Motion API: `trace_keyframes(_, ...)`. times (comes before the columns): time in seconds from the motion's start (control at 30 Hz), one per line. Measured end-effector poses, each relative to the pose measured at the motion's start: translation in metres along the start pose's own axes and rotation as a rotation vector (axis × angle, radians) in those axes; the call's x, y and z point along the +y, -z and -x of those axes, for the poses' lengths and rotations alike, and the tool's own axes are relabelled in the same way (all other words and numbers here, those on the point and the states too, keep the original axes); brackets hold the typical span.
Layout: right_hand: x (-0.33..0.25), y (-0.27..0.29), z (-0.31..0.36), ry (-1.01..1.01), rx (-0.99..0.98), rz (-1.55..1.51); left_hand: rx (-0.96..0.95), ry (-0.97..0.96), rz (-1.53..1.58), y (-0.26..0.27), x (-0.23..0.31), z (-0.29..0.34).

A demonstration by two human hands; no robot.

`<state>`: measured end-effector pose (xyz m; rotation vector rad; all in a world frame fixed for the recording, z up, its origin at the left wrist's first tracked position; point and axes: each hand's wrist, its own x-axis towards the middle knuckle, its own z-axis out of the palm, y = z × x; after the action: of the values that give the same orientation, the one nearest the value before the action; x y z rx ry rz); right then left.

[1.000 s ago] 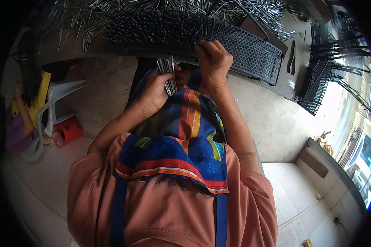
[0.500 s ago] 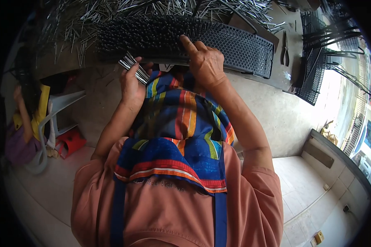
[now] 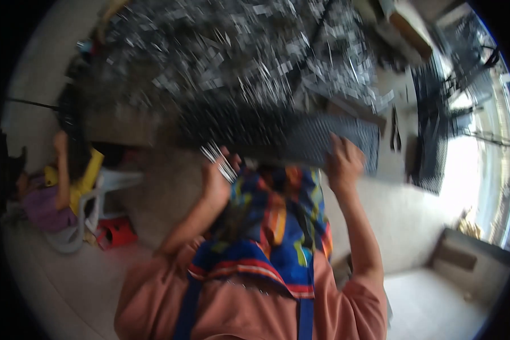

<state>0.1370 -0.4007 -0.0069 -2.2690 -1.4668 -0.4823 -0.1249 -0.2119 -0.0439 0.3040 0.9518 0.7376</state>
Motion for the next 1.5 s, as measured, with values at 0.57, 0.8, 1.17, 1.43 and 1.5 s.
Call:
trace_keyframes(0.57, 0.154, -0.063, 0.087, -1.249, 0.121, -0.223, -0.056, -0.010, -0.089, 0.016, -0.001, -0.008)
trace_keyframes(0.8, 0.069, -0.037, 0.056, -1.190, -0.076, -0.252, 0.011, -0.147, -0.109, 0.037, 0.029, -0.022)
trace_keyframes(1.17, 0.053, -0.039, 0.095, -1.024, -0.045, -0.196, -0.225, 0.106, -0.268, 0.030, -0.004, 0.057)
trace_keyframes(1.43, -0.023, 0.028, 0.029, -0.820, -0.227, -1.032, -0.586, 0.509, -0.479, -0.087, -0.071, 0.057)
trace_keyframes(1.5, -0.018, 0.027, 0.025, -0.909, -0.414, -1.380, -0.596, 0.517, -0.520, -0.102, -0.075, 0.052)
